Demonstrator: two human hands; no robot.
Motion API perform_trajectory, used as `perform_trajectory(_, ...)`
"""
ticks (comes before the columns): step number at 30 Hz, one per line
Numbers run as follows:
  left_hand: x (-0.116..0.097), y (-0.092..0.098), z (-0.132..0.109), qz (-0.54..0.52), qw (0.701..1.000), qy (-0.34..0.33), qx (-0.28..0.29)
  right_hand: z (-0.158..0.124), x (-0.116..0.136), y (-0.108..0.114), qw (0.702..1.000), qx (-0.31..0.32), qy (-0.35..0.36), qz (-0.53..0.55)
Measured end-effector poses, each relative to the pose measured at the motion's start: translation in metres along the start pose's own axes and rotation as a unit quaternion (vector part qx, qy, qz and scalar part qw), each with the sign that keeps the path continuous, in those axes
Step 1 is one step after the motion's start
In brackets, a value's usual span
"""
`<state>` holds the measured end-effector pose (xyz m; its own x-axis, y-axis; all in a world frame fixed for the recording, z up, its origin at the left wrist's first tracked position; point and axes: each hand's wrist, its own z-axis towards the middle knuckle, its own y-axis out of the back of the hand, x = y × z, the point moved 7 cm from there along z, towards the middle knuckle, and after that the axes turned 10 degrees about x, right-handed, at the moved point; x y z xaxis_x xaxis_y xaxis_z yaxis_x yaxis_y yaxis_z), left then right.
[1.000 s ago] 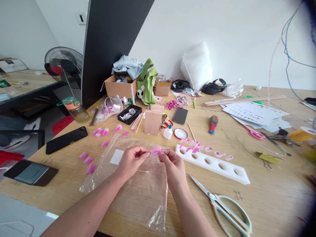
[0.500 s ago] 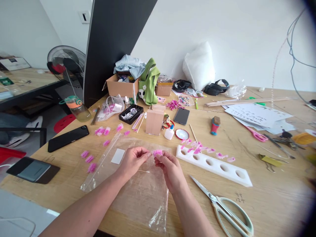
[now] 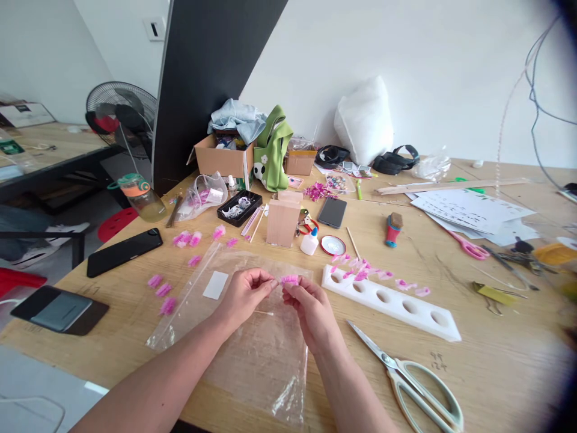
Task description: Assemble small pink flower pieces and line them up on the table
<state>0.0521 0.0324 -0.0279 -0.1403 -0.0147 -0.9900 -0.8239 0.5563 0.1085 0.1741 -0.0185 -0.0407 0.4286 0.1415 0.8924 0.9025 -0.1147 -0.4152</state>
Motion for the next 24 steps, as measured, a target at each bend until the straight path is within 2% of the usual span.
perform_trajectory(24, -0.0038, -0.0016, 0.0003, 0.0, 1.0, -0.001, -0.001, -0.0004, 0.0001, 0.0002, 1.0, -0.006, 0.0, 0.003)
